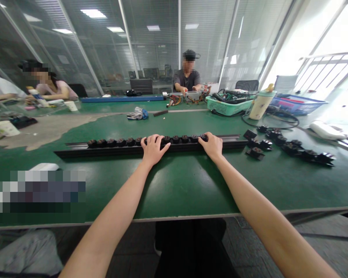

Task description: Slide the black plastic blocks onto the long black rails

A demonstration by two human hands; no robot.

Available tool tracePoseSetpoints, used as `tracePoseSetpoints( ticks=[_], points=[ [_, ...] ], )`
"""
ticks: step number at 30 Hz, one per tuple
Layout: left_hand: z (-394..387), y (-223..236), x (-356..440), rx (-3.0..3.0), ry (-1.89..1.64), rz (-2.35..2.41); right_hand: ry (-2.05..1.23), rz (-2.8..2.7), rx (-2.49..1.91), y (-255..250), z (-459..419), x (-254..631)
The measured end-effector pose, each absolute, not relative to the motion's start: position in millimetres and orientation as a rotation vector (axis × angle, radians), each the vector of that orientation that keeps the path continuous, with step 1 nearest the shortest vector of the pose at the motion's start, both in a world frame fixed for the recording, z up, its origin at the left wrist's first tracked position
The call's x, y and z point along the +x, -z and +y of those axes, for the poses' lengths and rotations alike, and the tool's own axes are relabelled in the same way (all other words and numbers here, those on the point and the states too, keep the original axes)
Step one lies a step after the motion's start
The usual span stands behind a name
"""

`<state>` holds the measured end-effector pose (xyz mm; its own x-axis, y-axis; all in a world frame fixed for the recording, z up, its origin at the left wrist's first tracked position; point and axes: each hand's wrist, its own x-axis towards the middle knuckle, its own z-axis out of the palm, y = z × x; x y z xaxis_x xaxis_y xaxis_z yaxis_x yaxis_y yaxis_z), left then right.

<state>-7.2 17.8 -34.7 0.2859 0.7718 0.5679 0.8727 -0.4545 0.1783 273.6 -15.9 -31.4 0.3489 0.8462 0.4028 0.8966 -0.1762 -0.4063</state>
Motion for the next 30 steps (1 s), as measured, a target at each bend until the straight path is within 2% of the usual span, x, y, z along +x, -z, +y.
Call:
tracePoseSetpoints(
  ticks=[30],
  points=[
    [16.2, 32.8, -6.9, -2.383, 0.877, -1.560, 0.102, -1.497, -2.053, 26.8, -18.1, 280.8]
  ],
)
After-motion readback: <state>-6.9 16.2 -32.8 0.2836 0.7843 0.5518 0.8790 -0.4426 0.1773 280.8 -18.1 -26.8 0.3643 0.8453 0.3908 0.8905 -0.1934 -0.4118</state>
